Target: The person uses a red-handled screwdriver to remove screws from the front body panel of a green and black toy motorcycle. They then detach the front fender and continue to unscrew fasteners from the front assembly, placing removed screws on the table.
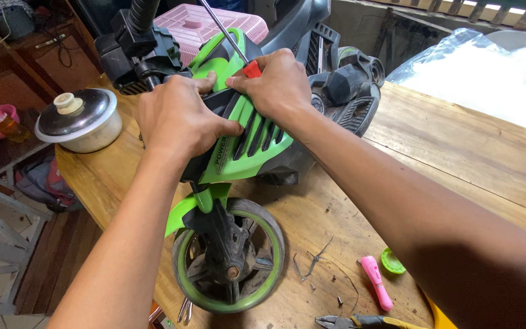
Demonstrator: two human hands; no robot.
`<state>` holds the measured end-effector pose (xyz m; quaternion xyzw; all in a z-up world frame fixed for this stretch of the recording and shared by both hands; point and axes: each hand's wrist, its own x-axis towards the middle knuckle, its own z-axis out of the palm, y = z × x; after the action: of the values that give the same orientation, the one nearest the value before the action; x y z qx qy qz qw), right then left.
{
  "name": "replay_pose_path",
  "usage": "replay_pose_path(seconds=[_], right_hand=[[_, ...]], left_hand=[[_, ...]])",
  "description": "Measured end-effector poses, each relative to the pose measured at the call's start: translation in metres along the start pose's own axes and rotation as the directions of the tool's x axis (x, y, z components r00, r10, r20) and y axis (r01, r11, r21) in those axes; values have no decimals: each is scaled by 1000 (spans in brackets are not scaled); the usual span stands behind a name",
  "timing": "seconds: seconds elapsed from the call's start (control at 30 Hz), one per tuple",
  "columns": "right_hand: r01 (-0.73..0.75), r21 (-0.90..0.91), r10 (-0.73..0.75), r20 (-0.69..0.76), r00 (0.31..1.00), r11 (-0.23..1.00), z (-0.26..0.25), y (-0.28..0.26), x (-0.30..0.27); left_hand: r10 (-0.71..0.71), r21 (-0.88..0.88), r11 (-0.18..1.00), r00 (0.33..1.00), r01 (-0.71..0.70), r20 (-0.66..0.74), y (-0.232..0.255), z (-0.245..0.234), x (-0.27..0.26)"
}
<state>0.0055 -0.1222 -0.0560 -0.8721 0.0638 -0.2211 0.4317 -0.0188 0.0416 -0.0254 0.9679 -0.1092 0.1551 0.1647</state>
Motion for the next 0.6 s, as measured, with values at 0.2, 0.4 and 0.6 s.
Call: replay_pose_path(seconds=[0.2, 0.4, 0.6], right_hand=[[73, -51, -72, 7, 997, 996, 0, 4, 8], [123, -62, -120, 46, 992, 991, 1, 8, 17], [337, -126, -338, 14, 941, 933, 0, 12, 26]], left_hand=[[14, 1, 1000, 1000, -14, -22, -2, 2, 0], [36, 2, 999, 998, -36, -44, -3, 3, 0], [21, -10, 1000, 999, -22, -34, -3, 4, 0]])
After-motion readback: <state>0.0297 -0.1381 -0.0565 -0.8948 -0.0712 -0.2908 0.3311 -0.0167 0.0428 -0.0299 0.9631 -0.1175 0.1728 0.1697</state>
